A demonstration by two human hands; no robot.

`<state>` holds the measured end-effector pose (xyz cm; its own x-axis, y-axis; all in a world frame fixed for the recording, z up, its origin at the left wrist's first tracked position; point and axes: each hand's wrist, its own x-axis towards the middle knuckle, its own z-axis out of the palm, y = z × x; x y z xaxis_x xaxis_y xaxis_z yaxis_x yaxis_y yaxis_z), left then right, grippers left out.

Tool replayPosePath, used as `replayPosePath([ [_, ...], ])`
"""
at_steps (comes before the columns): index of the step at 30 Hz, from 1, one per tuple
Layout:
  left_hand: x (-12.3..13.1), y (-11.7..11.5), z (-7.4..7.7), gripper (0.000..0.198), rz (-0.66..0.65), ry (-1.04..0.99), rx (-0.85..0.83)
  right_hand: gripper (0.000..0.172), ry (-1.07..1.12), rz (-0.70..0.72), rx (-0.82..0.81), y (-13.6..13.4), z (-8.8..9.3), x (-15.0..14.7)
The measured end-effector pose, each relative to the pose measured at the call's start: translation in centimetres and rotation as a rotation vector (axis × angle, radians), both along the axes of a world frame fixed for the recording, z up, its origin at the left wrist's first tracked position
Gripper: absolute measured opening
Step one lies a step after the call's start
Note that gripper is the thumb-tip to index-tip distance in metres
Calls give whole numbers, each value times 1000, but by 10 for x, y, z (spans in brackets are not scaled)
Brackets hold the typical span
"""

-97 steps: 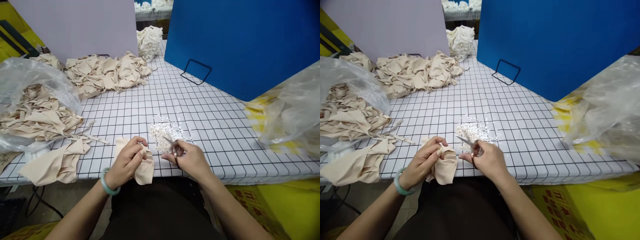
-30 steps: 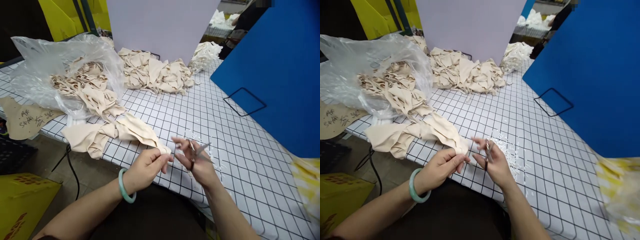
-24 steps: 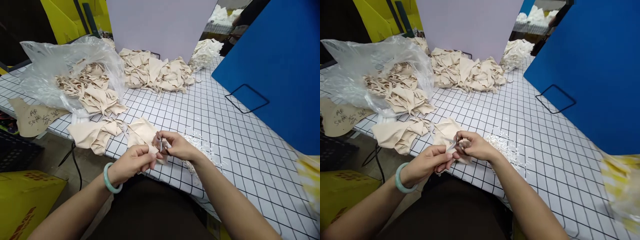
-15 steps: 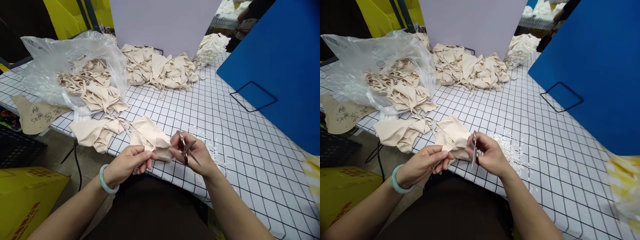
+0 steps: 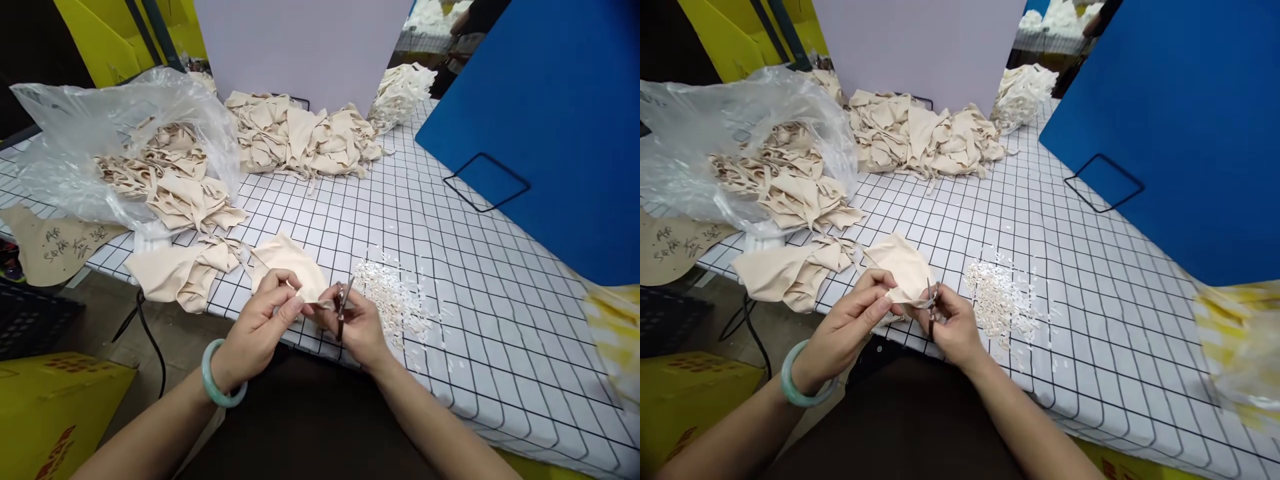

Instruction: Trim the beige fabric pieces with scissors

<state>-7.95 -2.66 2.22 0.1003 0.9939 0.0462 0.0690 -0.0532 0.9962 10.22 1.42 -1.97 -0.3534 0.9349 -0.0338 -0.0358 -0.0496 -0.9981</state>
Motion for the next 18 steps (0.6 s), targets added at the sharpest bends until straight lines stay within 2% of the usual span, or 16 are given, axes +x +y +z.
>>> replayPosePath([
  [2, 8, 2, -1, 31, -10, -73, 81, 32, 131, -23, -151, -17, -11, -13],
  [4, 17, 5, -4, 32, -38, -213, 69, 36, 226, -25, -253, -29, -19, -23],
  [7, 24, 7, -9, 33, 8, -346, 9, 38, 205, 14, -269, -32, -21, -21],
  [10, 28, 8, -12, 32, 76, -256, 44, 37, -11, 18, -76, -25, -8, 2],
  [14, 32, 7, -13, 31, 42, -71, 147, 44, -431, 38, 251, -17, 16, 31],
  [18, 38, 8, -15, 30, 3, 31, 241, 51, -616, 75, 354, -20, 26, 37],
])
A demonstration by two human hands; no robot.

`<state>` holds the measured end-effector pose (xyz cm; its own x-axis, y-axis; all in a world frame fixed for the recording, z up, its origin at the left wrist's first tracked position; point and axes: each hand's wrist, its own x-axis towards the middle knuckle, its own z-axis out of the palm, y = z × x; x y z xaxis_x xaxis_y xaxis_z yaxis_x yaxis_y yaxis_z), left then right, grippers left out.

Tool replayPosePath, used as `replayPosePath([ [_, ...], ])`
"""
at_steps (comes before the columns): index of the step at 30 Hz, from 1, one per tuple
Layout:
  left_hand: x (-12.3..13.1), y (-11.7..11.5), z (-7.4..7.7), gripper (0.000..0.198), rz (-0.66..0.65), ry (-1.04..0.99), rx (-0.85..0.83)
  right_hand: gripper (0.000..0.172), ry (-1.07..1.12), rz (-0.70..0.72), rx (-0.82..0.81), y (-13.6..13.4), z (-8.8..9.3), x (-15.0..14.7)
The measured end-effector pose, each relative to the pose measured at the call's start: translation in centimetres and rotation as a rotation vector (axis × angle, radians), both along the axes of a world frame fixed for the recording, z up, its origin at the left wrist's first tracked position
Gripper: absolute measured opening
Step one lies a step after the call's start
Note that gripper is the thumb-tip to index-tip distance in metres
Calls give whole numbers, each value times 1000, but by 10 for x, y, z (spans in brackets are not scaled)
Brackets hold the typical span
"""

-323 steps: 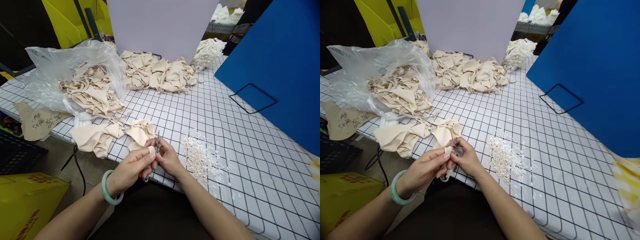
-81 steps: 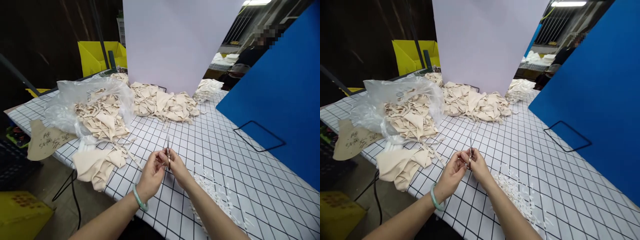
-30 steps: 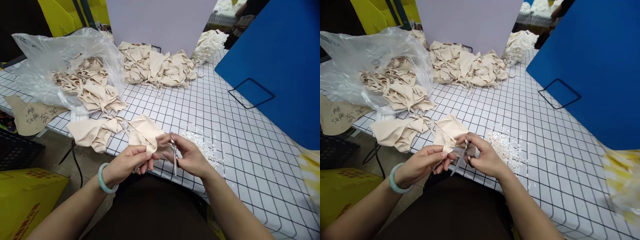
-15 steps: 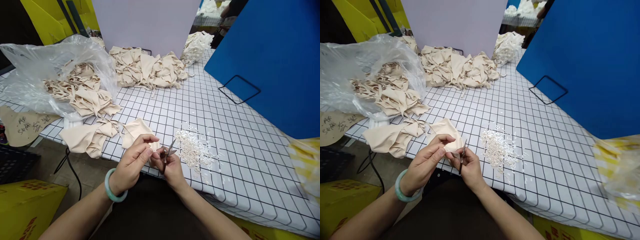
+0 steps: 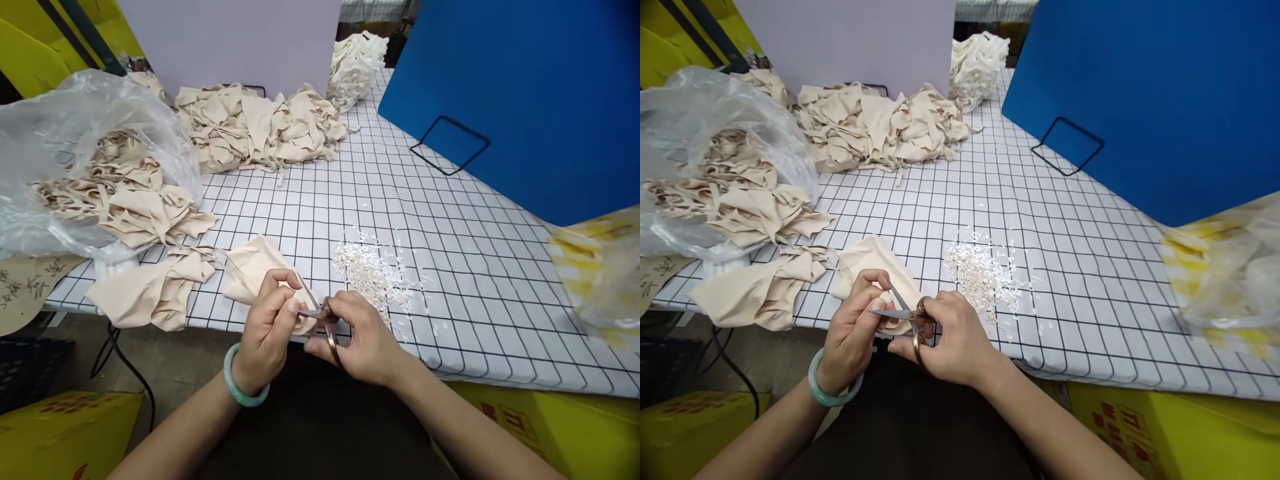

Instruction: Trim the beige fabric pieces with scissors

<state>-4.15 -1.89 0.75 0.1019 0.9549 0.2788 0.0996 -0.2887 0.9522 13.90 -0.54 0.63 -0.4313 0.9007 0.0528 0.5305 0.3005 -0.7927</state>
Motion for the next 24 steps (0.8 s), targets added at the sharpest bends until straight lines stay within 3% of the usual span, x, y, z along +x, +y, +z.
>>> replayPosePath([
  [24, 7, 1, -6, 27, -74, 102, 93, 56, 11, -5, 34, -1, -6, 2],
])
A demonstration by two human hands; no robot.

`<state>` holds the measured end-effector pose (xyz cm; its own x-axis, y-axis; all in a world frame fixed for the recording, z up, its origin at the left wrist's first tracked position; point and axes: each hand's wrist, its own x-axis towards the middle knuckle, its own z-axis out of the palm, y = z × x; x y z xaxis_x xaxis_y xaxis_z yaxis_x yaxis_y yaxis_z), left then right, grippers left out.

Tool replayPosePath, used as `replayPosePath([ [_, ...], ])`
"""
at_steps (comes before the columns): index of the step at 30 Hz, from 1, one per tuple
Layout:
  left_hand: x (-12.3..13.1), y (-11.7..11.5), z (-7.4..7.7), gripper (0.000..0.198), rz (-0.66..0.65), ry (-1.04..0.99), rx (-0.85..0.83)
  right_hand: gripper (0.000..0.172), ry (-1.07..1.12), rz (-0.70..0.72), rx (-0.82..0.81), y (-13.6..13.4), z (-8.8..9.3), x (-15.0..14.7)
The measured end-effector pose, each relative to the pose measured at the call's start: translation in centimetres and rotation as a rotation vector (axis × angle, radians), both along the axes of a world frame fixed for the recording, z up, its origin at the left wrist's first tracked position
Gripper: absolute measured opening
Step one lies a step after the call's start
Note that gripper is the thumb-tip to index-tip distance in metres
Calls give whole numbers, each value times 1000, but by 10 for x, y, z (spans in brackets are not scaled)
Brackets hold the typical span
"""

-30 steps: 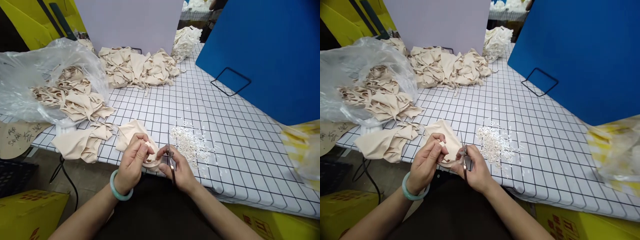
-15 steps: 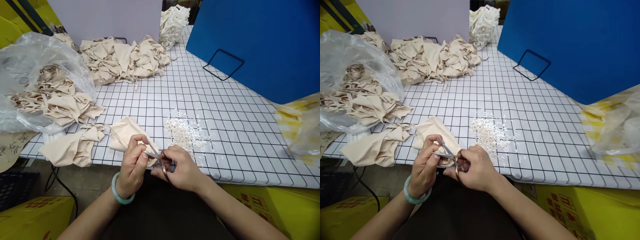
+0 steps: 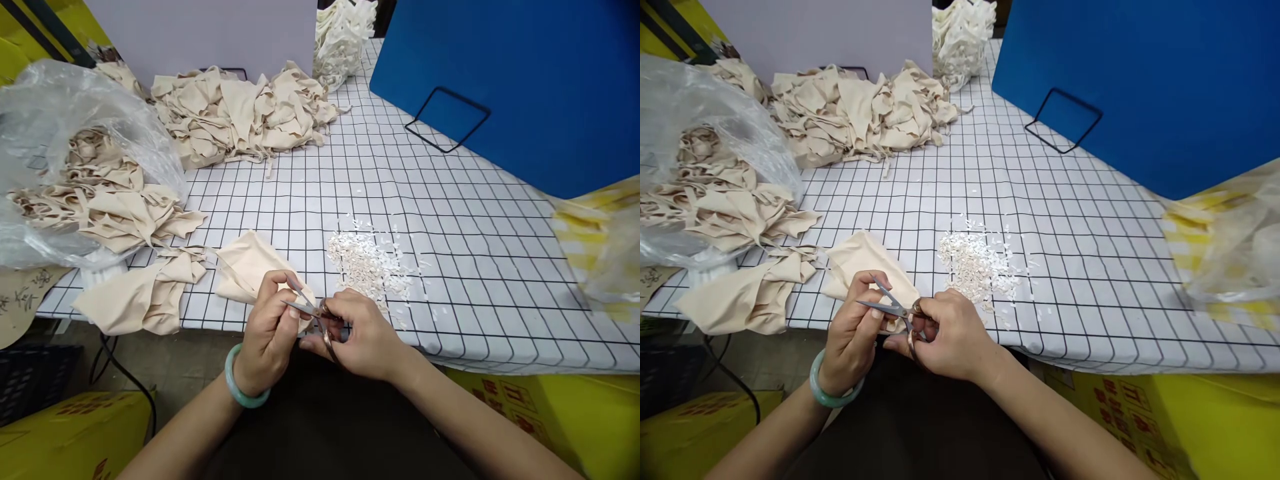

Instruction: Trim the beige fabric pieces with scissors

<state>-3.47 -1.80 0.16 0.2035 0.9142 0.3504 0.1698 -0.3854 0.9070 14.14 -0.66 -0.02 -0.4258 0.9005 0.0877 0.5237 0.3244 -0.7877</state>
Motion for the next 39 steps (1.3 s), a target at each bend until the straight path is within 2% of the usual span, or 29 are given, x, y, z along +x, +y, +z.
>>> replayPosePath([
  [8, 2, 0, -2, 29, -17, 58, 11, 59, 39, -32, -76, -2, -1, 3],
  [12, 12, 8, -1, 28, -80, 89, 32, 60, 54, -96, -134, -6, -6, 15],
  [17, 35, 27, -5, 26, -202, 127, 58, 61, 56, -254, -156, -14, -16, 36],
  [21, 56, 45, -14, 26, -241, 162, 83, 64, 11, -403, -247, -10, -19, 57],
  [24, 58, 43, -14, 23, -338, 367, 101, 59, -110, -530, -213, -2, -16, 82],
  [26, 45, 35, -9, 17, -398, 514, 133, 52, -227, -589, -144, 3, -14, 100],
  [27, 35, 30, -6, 16, -384, 552, 139, 49, -282, -607, -115, 5, -14, 108],
  [28, 22, 26, -3, 13, -320, 563, 141, 49, -325, -625, -92, 7, -14, 114],
  [30, -11, 23, 1, 5, -89, 576, 140, 48, -359, -651, -71, 11, -16, 118],
  [32, -49, 28, 0, 20, 151, 673, 150, 48, -322, -664, -82, 14, -16, 109],
  [33, -68, 33, -3, 23, 216, 761, 145, 47, -281, -655, -96, 15, -15, 99],
  [35, -98, 44, -11, 32, 237, 915, 121, 45, -160, -581, -121, 19, -11, 73],
  [37, -113, 54, -18, 36, 170, 1022, 101, 42, -22, -423, -121, 26, -7, 42],
  [39, -117, 60, -20, 25, 90, 1074, 98, 35, 74, -254, -103, 35, -6, 14],
])
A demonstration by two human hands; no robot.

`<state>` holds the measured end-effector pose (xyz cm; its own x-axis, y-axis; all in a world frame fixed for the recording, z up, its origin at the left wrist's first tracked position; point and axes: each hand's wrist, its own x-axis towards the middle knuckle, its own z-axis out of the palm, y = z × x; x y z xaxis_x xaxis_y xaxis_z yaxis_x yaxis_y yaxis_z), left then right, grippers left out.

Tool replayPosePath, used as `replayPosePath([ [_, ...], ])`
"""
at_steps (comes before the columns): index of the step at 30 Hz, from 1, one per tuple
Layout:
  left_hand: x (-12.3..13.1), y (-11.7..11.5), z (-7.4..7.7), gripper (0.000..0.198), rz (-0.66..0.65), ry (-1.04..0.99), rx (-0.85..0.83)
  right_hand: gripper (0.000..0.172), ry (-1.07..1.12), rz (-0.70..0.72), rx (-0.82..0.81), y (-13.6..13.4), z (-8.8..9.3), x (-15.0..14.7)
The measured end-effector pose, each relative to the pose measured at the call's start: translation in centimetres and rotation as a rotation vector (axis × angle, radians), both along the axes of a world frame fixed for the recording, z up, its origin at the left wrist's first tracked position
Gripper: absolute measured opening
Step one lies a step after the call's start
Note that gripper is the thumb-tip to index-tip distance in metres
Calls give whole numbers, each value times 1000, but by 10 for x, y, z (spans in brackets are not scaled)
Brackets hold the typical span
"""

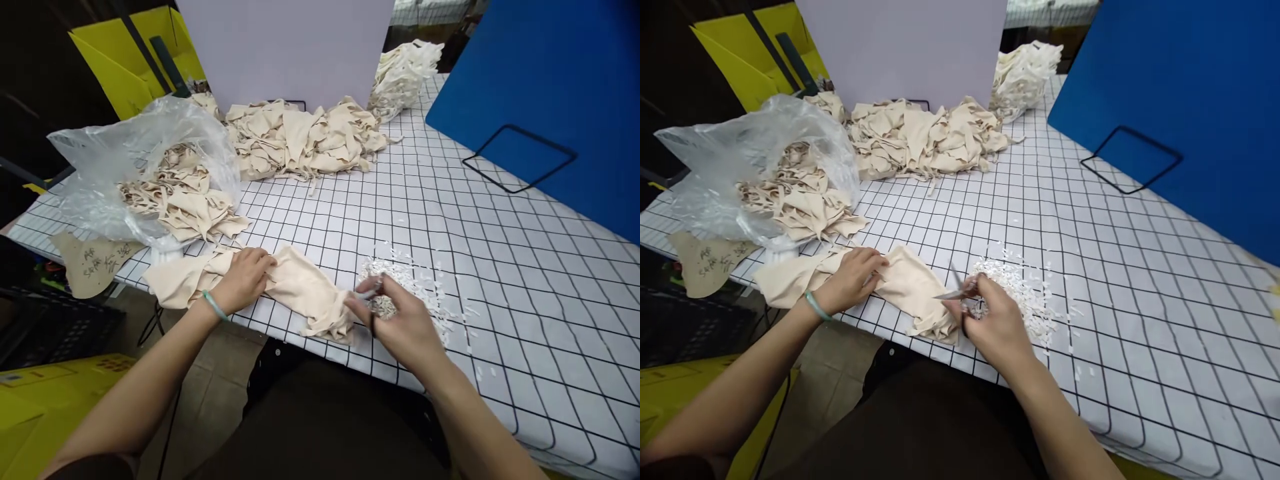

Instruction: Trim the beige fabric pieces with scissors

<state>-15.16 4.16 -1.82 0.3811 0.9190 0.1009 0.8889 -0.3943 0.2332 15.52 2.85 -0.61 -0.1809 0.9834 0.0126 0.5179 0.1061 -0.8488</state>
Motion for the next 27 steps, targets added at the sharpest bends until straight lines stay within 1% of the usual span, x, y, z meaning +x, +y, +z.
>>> replayPosePath([
  [2, 3, 1, 5, 12, -41, 12, -14, 27, 64, 101, 1, 8, -2, -23],
  [5, 7, -5, 16, 12, -57, -95, 81, 26, 182, 150, -91, 14, -12, -49],
  [7, 7, -8, 18, 13, -73, -186, 118, 29, 249, 189, -162, 15, -20, -62],
  [9, 7, -9, 12, 13, -100, -182, 67, 31, 259, 219, -206, 16, -28, -71],
  [11, 7, -7, 2, 12, -124, -124, 4, 31, 249, 216, -245, 17, -34, -76],
  [13, 7, -5, -4, 8, -120, -100, -3, 30, 270, 189, -276, 19, -37, -76],
  [14, 7, -5, -5, 9, -111, -108, 16, 31, 288, 178, -286, 19, -38, -75],
  [16, 8, -9, 3, 12, -92, -157, 77, 33, 299, 178, -289, 17, -37, -73],
  [18, 11, -18, 18, 13, -83, -267, 136, 35, 271, 200, -261, 13, -34, -76],
  [19, 13, -25, 27, 13, -75, -338, 158, 31, 257, 218, -234, 11, -33, -79],
  [21, 17, -39, 44, 13, -25, -474, 163, 18, 272, 243, -185, 9, -29, -86],
  [22, 19, -47, 50, 14, 23, -535, 132, 12, 308, 235, -173, 8, -28, -90],
  [23, 21, -54, 55, 15, 80, -606, 54, 8, 360, 215, -171, 8, -26, -93],
  [24, 22, -60, 57, 16, 133, -693, -90, 6, 419, 187, -174, 8, -24, -95],
  [25, 23, -65, 57, 15, 169, -796, -306, 8, 479, 155, -179, 8, -22, -96],
  [27, 26, -72, 51, 11, 189, -1063, -837, 14, 573, 112, -180, 9, -17, -94],
])
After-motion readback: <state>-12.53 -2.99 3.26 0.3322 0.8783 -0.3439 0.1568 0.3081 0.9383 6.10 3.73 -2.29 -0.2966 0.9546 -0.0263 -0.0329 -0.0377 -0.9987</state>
